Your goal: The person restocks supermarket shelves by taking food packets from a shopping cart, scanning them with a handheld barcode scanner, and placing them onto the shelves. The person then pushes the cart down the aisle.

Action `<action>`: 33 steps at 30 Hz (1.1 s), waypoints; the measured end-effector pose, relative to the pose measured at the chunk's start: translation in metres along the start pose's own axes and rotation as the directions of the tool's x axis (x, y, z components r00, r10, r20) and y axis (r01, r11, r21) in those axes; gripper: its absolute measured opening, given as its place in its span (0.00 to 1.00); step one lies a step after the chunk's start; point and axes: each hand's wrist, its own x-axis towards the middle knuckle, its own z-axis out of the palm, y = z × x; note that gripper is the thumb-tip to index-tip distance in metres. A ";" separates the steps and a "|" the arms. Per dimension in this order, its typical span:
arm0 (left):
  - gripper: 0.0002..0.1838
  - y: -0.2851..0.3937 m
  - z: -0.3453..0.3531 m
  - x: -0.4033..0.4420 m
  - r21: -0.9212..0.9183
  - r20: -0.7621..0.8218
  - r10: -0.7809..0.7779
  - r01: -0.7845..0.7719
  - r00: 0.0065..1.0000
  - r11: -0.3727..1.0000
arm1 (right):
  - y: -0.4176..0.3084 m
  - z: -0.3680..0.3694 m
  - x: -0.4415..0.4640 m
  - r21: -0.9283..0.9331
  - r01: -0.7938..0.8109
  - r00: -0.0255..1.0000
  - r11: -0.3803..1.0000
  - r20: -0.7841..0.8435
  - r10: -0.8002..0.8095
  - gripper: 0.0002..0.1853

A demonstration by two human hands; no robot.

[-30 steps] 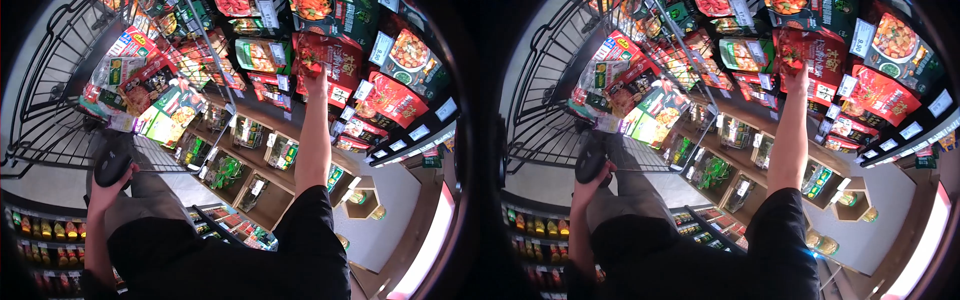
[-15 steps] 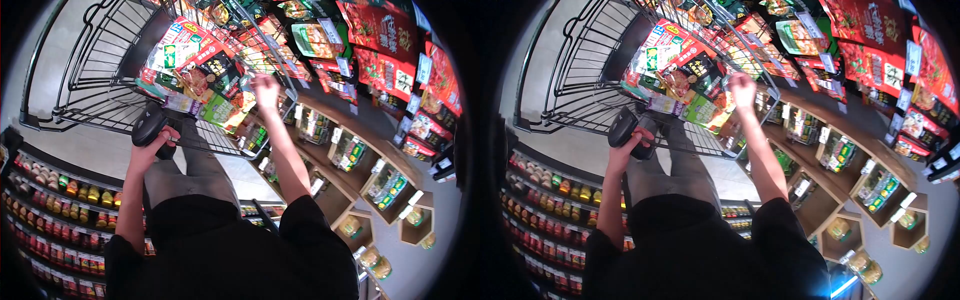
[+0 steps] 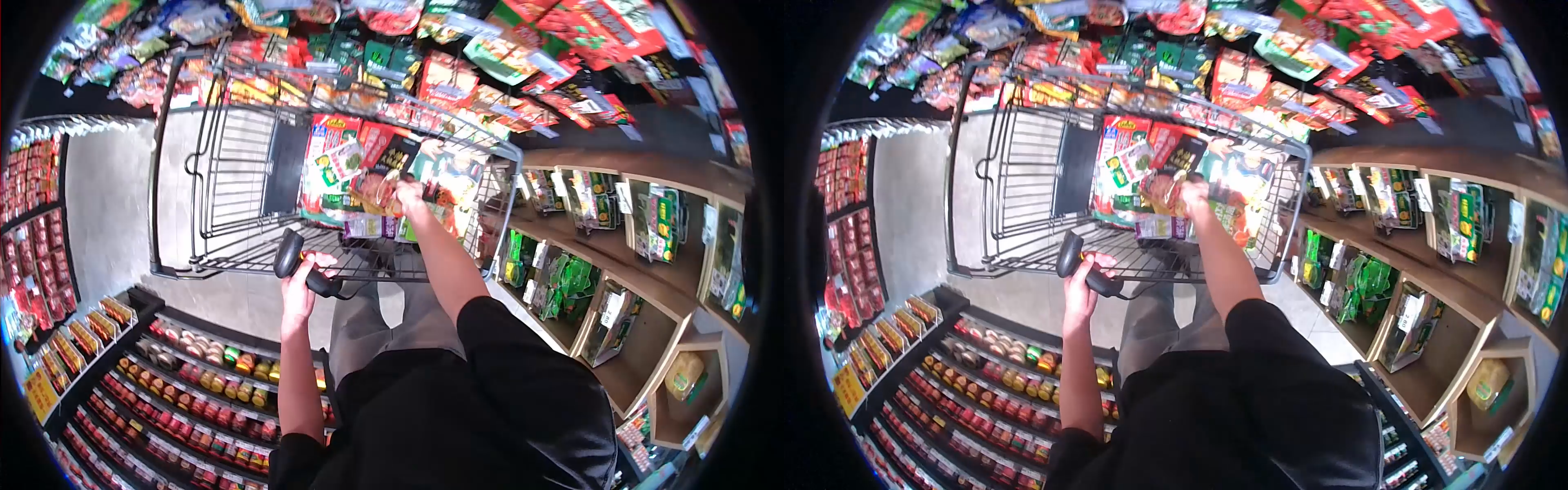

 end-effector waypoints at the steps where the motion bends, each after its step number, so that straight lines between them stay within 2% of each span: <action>1: 0.10 0.002 0.002 -0.002 -0.034 -0.033 -0.058 0.057 0.998 0.998 | -0.032 -0.014 -0.032 0.083 -0.197 0.977 0.977 0.103 0.188 0.04; 2: 0.11 0.005 0.009 0.000 -0.071 -0.039 -0.109 0.106 0.993 0.992 | -0.025 -0.031 -0.039 0.148 -0.197 0.966 0.969 0.200 0.166 0.05; 3: 0.12 0.004 0.008 0.002 -0.128 0.138 -0.090 0.108 0.986 0.986 | -0.016 -0.049 -0.044 0.214 -0.156 0.958 0.964 0.271 0.095 0.05; 4: 0.11 -0.004 0.009 0.007 -0.158 0.034 -0.096 0.100 0.995 0.982 | -0.020 -0.064 -0.048 0.270 -0.119 0.945 0.955 0.326 0.026 0.06; 5: 0.11 -0.011 0.004 0.014 -0.164 0.051 -0.102 0.109 0.993 0.980 | -0.025 -0.075 -0.056 0.324 -0.120 0.922 0.939 0.387 -0.016 0.07; 6: 0.11 -0.004 0.019 0.011 -0.119 -0.136 -0.152 0.136 0.979 0.984 | -0.033 -0.089 -0.065 0.374 -0.150 0.887 0.915 0.459 -0.043 0.08; 7: 0.10 -0.014 -0.001 0.018 -0.051 0.037 -0.091 0.093 0.995 0.994 | -0.039 -0.105 -0.078 0.416 -0.191 0.850 0.889 0.524 -0.062 0.10; 8: 0.09 -0.011 0.005 0.016 -0.048 0.064 -0.118 0.121 0.991 0.991 | -0.043 -0.121 -0.093 0.438 -0.219 0.813 0.872 0.576 -0.084 0.11; 9: 0.10 -0.019 0.002 0.022 -0.076 0.065 -0.209 0.214 0.976 0.974 | -0.060 -0.140 -0.110 0.454 -0.268 0.799 0.849 0.598 -0.067 0.14; 10: 0.12 -0.013 0.023 0.014 0.000 0.001 -0.222 0.222 0.975 0.975 | -0.083 -0.165 -0.147 0.462 -0.329 0.777 0.824 0.628 -0.042 0.17; 12: 0.15 -0.022 0.036 0.013 0.017 0.062 -0.226 0.225 0.972 0.974 | -0.127 -0.212 -0.213 0.501 -0.315 0.743 0.806 0.659 -0.120 0.17; 14: 0.20 -0.037 0.066 0.016 -0.090 0.264 -0.011 0.036 0.964 0.995 | -0.119 -0.233 -0.220 0.532 -0.324 0.661 0.782 0.719 -0.215 0.17; 15: 0.19 -0.016 0.108 -0.016 -0.135 0.262 -0.144 0.184 0.954 0.974 | -0.146 -0.260 -0.252 0.488 -0.310 0.611 0.816 0.760 -0.222 0.18; 17: 0.22 0.004 0.169 -0.067 -0.151 0.329 -0.106 0.163 0.938 0.975 | -0.166 -0.279 -0.274 0.554 -0.324 0.596 0.767 0.749 -0.290 0.19; 20: 0.24 0.010 0.208 -0.095 -0.077 0.382 -0.093 0.132 0.919 0.988 | -0.150 -0.283 -0.271 0.589 -0.375 0.563 0.716 0.758 -0.328 0.21; 22: 0.25 0.012 0.225 -0.101 -0.044 0.398 -0.083 0.109 0.914 0.993 | -0.147 -0.281 -0.273 0.547 0.077 0.631 0.833 0.621 -0.466 0.18; 23: 0.26 0.012 0.231 -0.102 -0.031 0.403 -0.077 0.098 0.912 0.995 | -0.145 -0.279 -0.275 0.647 0.018 0.641 0.763 0.578 -0.505 0.18; 24: 0.26 0.012 0.236 -0.103 -0.022 0.400 -0.069 0.085 0.914 0.996 | -0.138 -0.279 -0.269 0.640 0.011 0.627 0.768 0.594 -0.504 0.18; 26: 0.28 0.011 0.242 -0.104 -0.016 0.386 -0.048 0.058 0.921 0.998 | -0.123 -0.280 -0.248 0.609 -0.030 0.670 0.792 0.601 -0.437 0.18; 27: 0.28 0.011 0.245 -0.103 -0.008 0.375 -0.042 0.049 0.926 0.999 | -0.137 -0.287 -0.262 0.682 -0.036 0.656 0.731 0.568 -0.498 0.16; 28: 0.29 0.010 0.245 -0.103 -0.008 0.358 -0.025 0.030 0.934 1.000 | -0.151 -0.295 -0.277 0.713 -0.140 0.671 0.687 0.579 -0.463 0.13; 30: 0.30 0.011 0.238 -0.104 -0.007 0.324 -0.004 0.007 0.946 1.000 | -0.152 -0.290 -0.268 0.712 -0.203 0.702 0.672 0.585 -0.407 0.12; 31: 0.32 0.008 0.230 -0.105 -0.012 0.311 0.021 -0.018 0.950 1.000 | -0.157 -0.289 -0.265 0.694 -0.221 0.689 0.685 0.608 -0.394 0.14; 32: 0.31 0.008 0.221 -0.108 -0.039 0.280 -0.007 0.019 0.960 0.999 | -0.160 -0.288 -0.265 0.655 -0.243 0.704 0.716 0.626 -0.334 0.14; 33: 0.30 0.006 0.211 -0.111 0.002 0.267 0.052 -0.054 0.962 0.999 | -0.164 -0.289 -0.265 0.629 -0.265 0.657 0.731 0.673 -0.340 0.14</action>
